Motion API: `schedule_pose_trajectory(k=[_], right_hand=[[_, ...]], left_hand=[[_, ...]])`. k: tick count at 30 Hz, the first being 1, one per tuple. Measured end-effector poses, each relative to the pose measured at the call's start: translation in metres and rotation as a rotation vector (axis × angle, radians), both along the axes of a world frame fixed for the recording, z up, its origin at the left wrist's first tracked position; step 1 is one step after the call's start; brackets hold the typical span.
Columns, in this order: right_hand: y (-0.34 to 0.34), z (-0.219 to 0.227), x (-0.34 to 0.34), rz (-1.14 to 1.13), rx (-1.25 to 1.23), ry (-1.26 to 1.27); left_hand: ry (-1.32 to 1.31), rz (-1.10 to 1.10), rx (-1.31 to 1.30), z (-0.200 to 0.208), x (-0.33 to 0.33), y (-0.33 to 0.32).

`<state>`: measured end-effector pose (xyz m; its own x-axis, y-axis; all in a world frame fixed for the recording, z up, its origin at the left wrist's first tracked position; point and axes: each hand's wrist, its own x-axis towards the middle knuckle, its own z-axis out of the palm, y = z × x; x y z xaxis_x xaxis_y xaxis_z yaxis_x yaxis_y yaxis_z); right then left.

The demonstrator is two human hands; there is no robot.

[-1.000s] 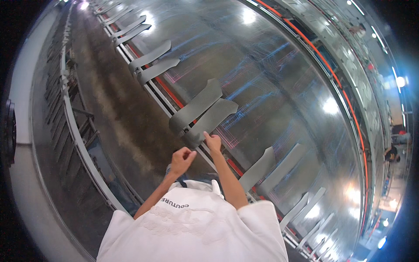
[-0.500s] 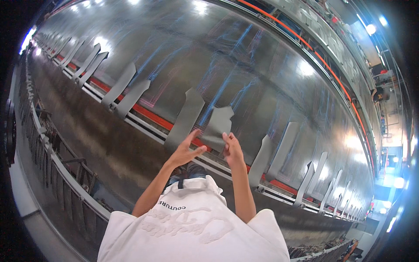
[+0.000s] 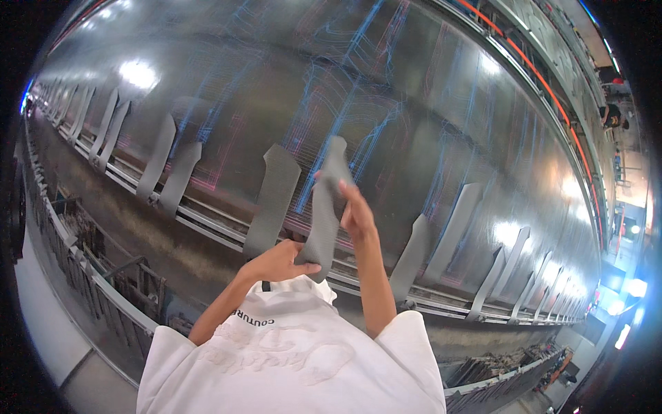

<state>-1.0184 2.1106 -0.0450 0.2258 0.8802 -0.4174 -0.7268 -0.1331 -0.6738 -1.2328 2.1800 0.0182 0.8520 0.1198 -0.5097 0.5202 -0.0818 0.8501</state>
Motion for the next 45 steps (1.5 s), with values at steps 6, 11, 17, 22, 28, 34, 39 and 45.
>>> schedule_pose_trajectory(k=[6, 11, 17, 22, 28, 34, 39, 45], right_hand=[[0.043, -0.046, 0.095, -0.577, -0.421, -0.379], [0.063, -0.097, 0.126, -0.399, -0.55, -0.963], [0.097, -0.138, 0.124, -0.329, -0.507, -1.116], [0.093, -0.191, 0.131, -0.289, -0.703, -1.222], [0.1, -0.169, 0.12, -0.299, -0.656, -1.309], [0.102, -0.164, 0.115, -0.321, -0.69, -1.373], [0.103, -0.163, 0.113, -0.312, -0.708, -1.378], [0.103, -0.166, 0.111, -0.373, -0.686, -1.427]], left_hand=[[-0.062, 0.502, -0.162, -0.08, 0.011, -0.017], [0.058, 0.72, -0.133, -0.137, 0.01, -0.019], [0.095, 0.897, 0.114, -0.163, 0.021, -0.015], [0.18, 0.873, 0.148, -0.174, 0.02, -0.014], [0.18, 0.893, 0.119, -0.181, 0.019, -0.016], [0.189, 0.854, 0.157, -0.18, 0.02, -0.013], [0.161, 0.86, 0.161, -0.184, 0.019, -0.014], [0.199, 0.854, 0.151, -0.185, 0.019, -0.013]])
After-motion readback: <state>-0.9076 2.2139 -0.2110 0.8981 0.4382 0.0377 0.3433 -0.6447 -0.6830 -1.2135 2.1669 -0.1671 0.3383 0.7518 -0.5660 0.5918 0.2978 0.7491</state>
